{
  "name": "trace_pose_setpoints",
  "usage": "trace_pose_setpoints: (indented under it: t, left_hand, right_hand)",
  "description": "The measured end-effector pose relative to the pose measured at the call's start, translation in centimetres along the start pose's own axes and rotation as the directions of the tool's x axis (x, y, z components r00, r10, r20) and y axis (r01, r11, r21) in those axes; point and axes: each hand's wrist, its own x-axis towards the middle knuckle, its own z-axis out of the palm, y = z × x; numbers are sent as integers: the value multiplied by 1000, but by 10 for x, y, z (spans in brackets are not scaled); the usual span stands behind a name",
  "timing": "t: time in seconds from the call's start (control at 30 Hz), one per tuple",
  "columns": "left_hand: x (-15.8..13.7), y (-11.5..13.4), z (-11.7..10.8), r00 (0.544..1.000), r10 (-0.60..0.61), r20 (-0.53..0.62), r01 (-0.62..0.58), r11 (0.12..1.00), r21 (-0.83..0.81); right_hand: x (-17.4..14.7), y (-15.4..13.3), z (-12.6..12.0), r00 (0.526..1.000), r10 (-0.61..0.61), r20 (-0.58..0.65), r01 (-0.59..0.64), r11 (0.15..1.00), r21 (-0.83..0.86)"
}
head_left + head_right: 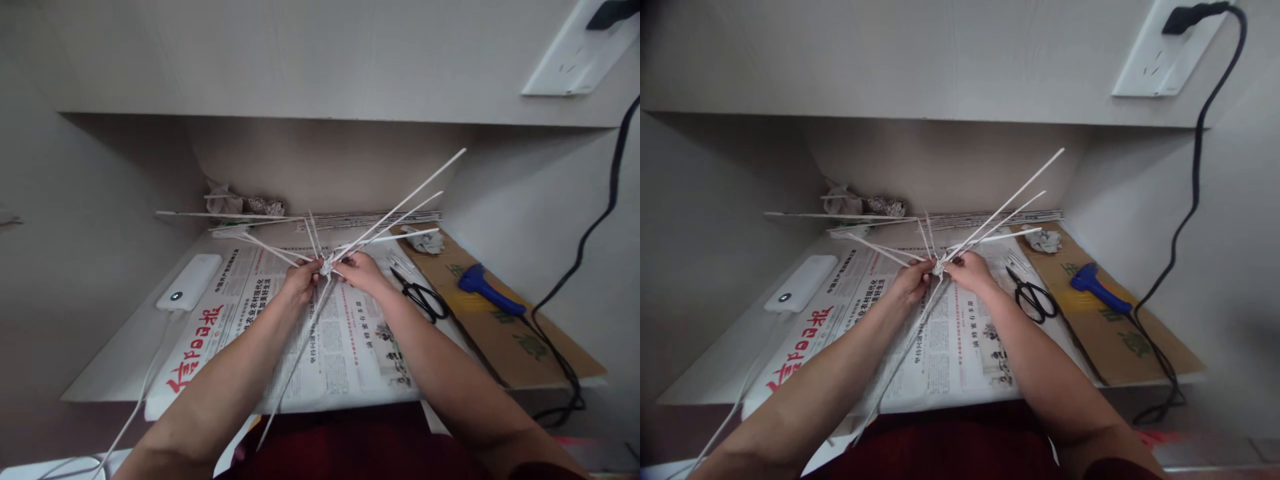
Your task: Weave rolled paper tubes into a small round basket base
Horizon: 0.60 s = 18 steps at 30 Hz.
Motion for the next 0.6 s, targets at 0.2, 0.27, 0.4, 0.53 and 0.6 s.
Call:
trace_pose_setpoints:
  t: [0.2,0.27,0.4,0.53,0.6]
  left_hand:
    - [0,2,-4,999,25,44,-25,1000,-14]
    - [2,2,-5,998,41,48,-40,999,-10]
    - [7,1,-8,997,55,59,-57,998,29]
    - [6,2,-7,998,41,57,-43,998,44]
    - [4,3,-5,997,40,61,-42,999,33]
  right_hand:
    - [-7,-8,0,999,-23,-48,26,997,70]
    - [-10,-11,0,995,-92,-48,94,995,39]
    - [-14,-15,0,973,-211,92,213,977,-17]
    - [-10,-11,-4,990,-142,21,143,987,-72]
    - [-6,-7,-5,995,-100,-22,97,987,-125]
